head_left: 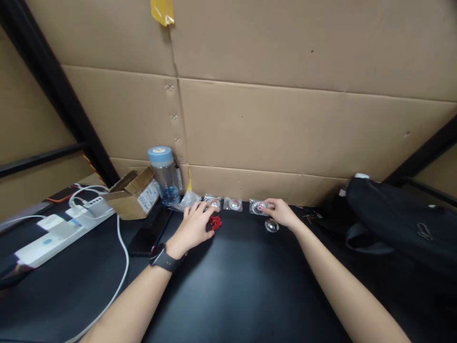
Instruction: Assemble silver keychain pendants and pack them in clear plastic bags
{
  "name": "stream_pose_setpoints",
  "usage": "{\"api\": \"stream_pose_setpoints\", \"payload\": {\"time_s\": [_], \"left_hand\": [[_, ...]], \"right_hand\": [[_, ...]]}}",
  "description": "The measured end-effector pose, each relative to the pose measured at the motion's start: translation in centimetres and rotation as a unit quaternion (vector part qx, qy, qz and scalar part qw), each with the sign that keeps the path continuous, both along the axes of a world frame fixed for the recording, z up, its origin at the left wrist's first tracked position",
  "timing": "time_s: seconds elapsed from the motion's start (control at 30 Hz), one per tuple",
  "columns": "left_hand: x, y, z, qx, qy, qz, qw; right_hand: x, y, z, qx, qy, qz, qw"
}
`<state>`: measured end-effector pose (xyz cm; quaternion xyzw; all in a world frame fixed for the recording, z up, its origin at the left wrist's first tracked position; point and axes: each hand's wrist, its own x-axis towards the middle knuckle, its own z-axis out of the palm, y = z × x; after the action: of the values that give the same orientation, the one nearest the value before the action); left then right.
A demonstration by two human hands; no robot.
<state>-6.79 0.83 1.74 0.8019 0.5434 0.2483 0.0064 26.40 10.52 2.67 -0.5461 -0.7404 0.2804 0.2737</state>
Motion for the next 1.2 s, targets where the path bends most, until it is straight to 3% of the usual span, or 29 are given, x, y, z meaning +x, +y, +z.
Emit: {"api": "stream_pose_setpoints", "payload": {"time_s": [0.1, 0.2, 0.33, 0.43, 0.63, 0.77, 1.0, 1.2], "left_hand": [[-0.7, 0.3, -0.7, -0.01, 0.03, -0.014, 0.999], [0.0, 0.3, -1.1, 0.013, 0.027, -0.023, 0.999], [1.0, 0.1, -1.2, 0.024, 0.026, -0.028, 0.999], [1.4, 0.1, -1.4, 0.021, 0.03, -0.013, 0.999], [2.1, -0.1, -1.7, 0.017, 0.023, -0.019, 0.999], [2.5, -0.3, -1.5, 0.018, 0.023, -0.031, 0.999], [3.3, -1.0, -0.4, -0.006, -0.05, -0.056, 0.997], [3.6, -0.8, -1.2, 0.001, -0.081, -0.038, 0.996]], "right_hand": [[-0.5, 2.8, -0.6, -0.023, -0.047, -0.015, 0.998], [-1.6, 3.7, -1.4, -0.01, -0.07, -0.051, 0.996], [-1.9, 1.8, -1.9, 0.119, -0.177, -0.11, 0.971], [-0.4, -1.3, -2.1, 0.164, -0.226, -0.048, 0.959], [3.2, -5.4, -3.5, 0.136, -0.165, -0.007, 0.977], [3.9, -5.6, -3.7, 0.146, -0.094, 0.014, 0.985], [3.5, -5.6, -3.9, 0.128, -0.09, 0.013, 0.988], [3.5, -5.8, -3.6, 0.11, -0.084, 0.009, 0.99]]}}
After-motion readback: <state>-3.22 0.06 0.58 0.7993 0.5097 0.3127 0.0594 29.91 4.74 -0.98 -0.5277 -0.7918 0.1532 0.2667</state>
